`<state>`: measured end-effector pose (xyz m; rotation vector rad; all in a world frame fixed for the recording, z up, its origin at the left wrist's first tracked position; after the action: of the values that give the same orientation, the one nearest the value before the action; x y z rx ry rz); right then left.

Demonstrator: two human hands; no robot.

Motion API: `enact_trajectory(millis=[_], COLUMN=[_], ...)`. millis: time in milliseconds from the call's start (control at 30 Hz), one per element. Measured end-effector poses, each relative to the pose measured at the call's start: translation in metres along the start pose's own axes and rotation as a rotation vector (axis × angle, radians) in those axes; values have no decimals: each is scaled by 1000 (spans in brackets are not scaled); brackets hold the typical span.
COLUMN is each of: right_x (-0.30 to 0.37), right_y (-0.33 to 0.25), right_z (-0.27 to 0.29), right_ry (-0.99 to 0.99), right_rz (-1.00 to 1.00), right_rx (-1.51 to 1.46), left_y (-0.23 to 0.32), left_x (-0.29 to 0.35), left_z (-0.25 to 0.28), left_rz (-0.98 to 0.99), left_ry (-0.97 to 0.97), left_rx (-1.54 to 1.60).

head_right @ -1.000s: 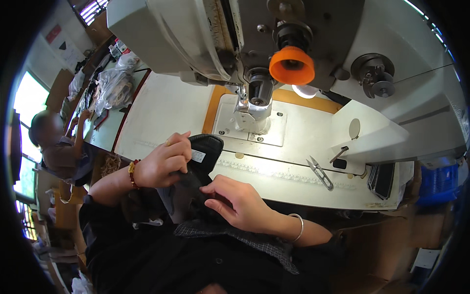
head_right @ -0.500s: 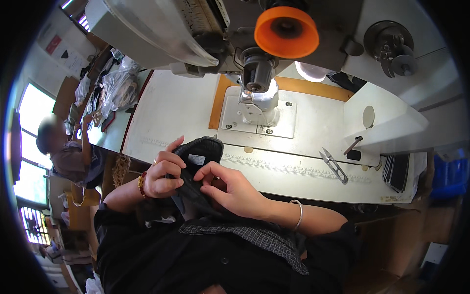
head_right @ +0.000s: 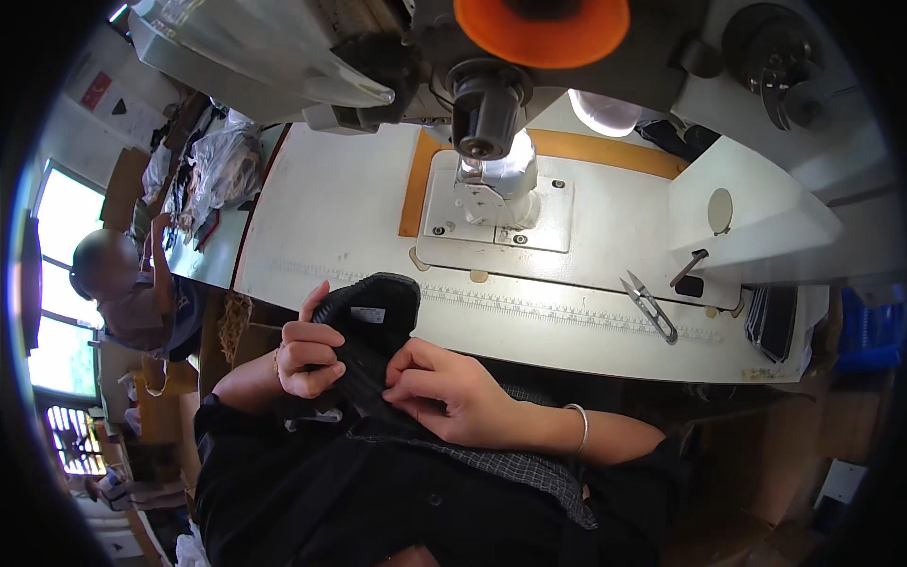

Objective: The person stitches a shoe upper on a sewing machine, trims excess thread with snips, and threads a bobbin on the machine. They then place the shoe upper into a box, pick up another shoe upper, and sew it on the sewing machine.

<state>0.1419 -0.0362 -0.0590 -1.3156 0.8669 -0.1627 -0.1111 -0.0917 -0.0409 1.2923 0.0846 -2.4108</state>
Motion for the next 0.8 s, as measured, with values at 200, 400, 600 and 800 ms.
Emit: enact_trajectory(millis=[200,400,600,800], right_x=[8,5,3,34], right_y=[-3,0,3,4], right_z=[-2,-3,9,76], right_ry=[-5,31,91,413], right_rz=[-28,-3,-87,-160], right_rx=[16,-33,70,1053], left_y=[0,-1,-14,-75], left_x=[5,4,-33,-62], left_z=[-1,-2,1,-12], left_rz=[-8,-1,247,505], left_ry=[23,17,-200,-581], left_rx=[-2,0,-11,210])
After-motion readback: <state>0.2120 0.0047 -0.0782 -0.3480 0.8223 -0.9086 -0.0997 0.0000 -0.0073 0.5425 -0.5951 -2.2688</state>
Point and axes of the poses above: each hand's wrist, its own x-axis away from the middle knuckle, its own z-axis out of the back of the hand, y = z × x, the point moved 1 cm from there along -x, towards the middle knuckle, and after that the axes turned 8 degrees about y, right-handed, at the moved point
